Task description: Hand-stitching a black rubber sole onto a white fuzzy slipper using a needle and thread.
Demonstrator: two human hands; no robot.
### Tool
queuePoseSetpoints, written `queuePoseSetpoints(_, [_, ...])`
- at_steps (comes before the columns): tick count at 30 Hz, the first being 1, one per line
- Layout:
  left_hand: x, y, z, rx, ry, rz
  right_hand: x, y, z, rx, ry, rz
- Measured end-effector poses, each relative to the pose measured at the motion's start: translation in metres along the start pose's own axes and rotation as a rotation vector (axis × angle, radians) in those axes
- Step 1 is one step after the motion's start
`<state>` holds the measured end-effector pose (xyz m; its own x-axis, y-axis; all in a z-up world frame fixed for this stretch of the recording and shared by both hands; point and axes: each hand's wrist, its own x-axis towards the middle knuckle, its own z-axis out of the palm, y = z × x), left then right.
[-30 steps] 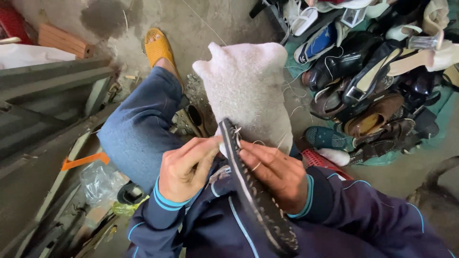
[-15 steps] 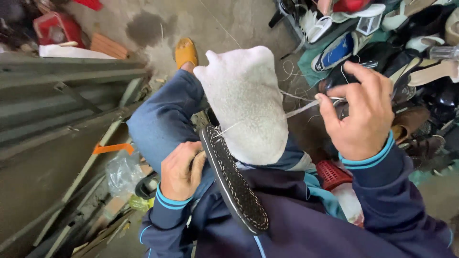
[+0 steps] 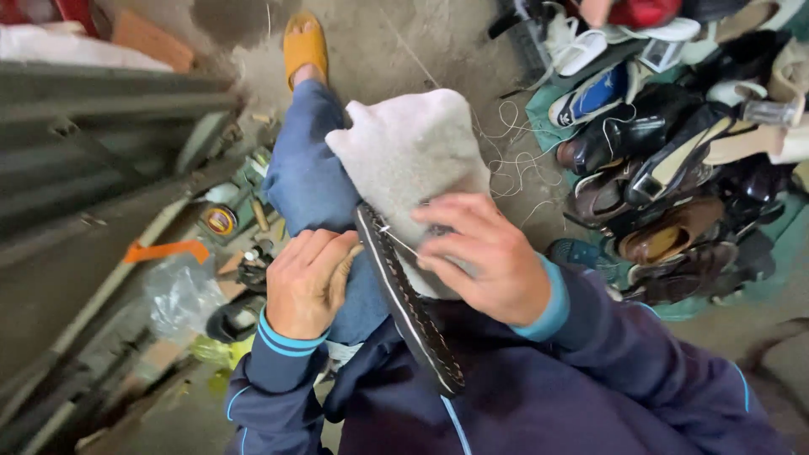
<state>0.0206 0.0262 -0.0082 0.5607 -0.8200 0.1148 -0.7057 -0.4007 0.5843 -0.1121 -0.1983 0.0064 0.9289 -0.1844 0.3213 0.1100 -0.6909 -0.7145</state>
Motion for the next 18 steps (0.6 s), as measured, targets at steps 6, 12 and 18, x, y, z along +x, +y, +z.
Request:
queuePoseSetpoints(6, [0.004,0.000,-0.002,0.005,-0.004,0.013,0.022,-0.004,-0.014,1.170,-0.191,0.370])
queuePoseSetpoints(12, [0.015,-0.003,-0.007,0.022,-0.022,0.012,0.031,0.003,0.024,0.245,-0.177,0.238])
queuePoseSetpoints(18, [0.020,-0.002,-0.011,0.094,-0.071,-0.028,0.038,-0.001,0.015,0.148,-0.358,0.255])
